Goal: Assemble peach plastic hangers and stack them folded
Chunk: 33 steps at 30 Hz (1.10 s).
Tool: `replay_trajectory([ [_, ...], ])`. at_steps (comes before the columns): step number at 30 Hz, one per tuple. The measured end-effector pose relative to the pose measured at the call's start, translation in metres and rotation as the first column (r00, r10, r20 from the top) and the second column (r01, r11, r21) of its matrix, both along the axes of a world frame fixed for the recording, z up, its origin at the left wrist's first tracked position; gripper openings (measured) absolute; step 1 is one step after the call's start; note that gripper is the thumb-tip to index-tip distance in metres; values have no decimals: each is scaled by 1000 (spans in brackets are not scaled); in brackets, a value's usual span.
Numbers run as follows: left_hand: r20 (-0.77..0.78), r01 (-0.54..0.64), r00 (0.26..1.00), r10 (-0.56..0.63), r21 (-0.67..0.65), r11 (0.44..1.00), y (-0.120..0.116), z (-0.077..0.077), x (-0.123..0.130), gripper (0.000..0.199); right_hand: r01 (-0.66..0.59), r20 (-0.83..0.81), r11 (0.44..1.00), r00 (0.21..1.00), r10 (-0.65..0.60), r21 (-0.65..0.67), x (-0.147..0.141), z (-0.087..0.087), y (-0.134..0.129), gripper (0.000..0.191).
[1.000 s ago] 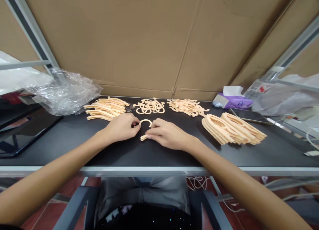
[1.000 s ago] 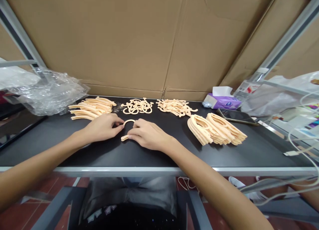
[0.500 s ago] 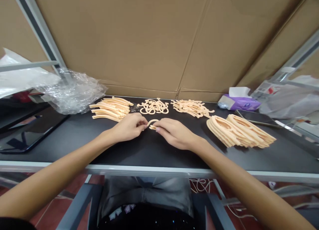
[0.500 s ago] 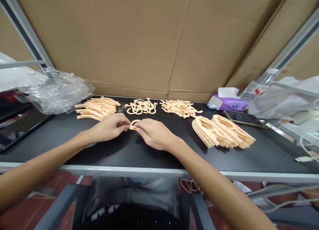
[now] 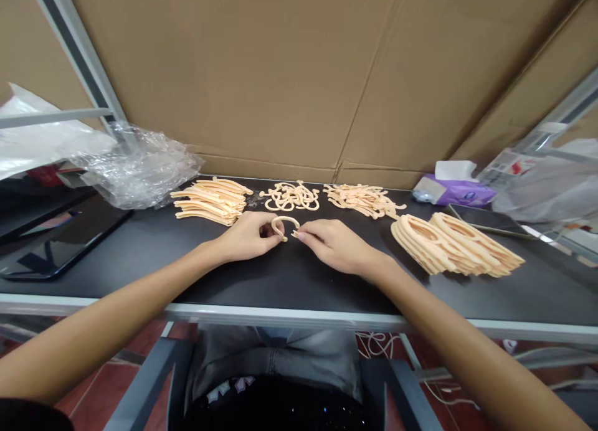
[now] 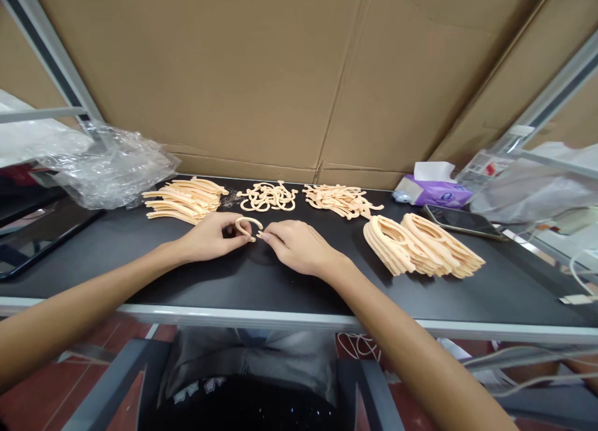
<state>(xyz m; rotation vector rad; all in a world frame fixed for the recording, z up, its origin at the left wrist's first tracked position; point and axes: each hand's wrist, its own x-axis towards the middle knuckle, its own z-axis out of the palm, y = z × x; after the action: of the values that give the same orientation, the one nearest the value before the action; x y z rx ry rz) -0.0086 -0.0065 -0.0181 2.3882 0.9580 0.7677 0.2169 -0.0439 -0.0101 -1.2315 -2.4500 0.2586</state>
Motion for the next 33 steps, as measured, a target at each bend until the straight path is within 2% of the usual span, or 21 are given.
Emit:
replay_trajectory([
  [8,-24,18,1000,-16,84,996,-2,-2,1,15,-14,70,1000,997,13,15,1,-2,1,30],
  [15,29,29,999,-29,8,1000,-3,-3,1,15,-8,71,1000,997,9,-8,3,3,0,31],
  [22,60,47,997,-49,38,998,-8,-1,1,14,-41,54,999,998,42,-15,2,9,-3,30],
  [26,102,69,992,-70,10,998,-9,-1,2,9,-85,18,996,996,86,-35,1,10,-4,28],
  [33,106,84,990,-89,45,995,-7,-4,0,13,-77,-23,995,997,76,-60,2,11,-4,30],
])
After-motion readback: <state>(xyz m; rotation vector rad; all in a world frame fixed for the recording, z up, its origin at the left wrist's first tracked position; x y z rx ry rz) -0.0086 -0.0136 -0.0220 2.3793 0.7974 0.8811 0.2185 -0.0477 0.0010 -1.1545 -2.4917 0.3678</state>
